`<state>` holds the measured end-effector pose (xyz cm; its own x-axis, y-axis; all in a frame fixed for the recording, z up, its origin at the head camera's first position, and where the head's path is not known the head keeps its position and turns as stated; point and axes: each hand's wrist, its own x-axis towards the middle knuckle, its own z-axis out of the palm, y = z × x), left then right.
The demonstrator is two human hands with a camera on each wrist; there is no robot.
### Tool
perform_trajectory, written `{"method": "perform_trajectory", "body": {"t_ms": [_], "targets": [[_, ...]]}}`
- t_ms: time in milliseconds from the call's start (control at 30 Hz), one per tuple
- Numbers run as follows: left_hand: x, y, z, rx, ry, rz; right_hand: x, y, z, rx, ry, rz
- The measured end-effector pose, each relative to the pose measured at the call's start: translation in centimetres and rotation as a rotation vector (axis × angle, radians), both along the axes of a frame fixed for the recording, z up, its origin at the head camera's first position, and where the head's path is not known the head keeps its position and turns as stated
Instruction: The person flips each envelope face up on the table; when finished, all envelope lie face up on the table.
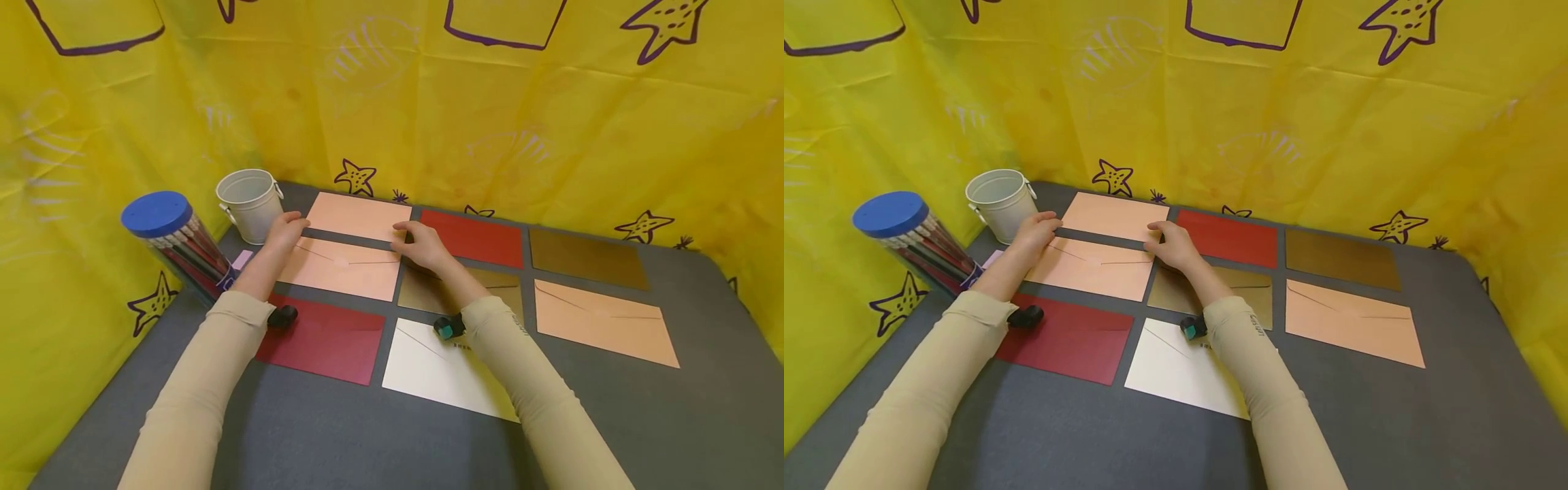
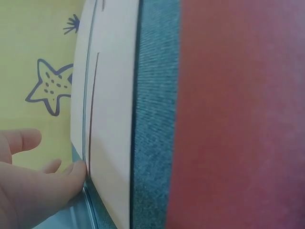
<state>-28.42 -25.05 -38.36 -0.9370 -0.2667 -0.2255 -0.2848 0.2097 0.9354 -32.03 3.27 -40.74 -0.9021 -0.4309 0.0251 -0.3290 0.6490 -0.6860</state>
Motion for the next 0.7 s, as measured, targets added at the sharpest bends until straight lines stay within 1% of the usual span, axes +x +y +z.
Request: {"method": "perform_trajectory", "body": {"t_ms": [133,200,333,400,533,633,700], "targets": [[-0.25,-0.15,0.07,0.063,-0.029,0.000,-0.36,-0.30,-0.13,0.040,0.008,0.029],[-0.32,-0.20,0.15,0.104,-0.032,0.004,-0.48,-0.37,-0.12,0.056,0.010,0.047],[-0.39,-0.07,0.36,0.175,-0.032,-0.011,-0.53,-0.30,-0.13,0.082,0.011,0.076],[-0.41,0.00,0.45,0.205,-0.034,-0.013,-0.54,-0.25,-0.17,0.089,0.014,0.084],[-0.52,0.02,0.52,0.268,-0.048,0.003,-0.60,-0.24,-0.31,0.092,0.016,0.088],[-0.69,0.08,0.42,0.279,-0.048,0.024,-0.62,-0.30,-0.40,0.092,0.013,0.085],[-0.72,0.22,0.29,0.261,-0.035,0.036,-0.64,-0.33,-0.49,0.083,0.008,0.079]]}}
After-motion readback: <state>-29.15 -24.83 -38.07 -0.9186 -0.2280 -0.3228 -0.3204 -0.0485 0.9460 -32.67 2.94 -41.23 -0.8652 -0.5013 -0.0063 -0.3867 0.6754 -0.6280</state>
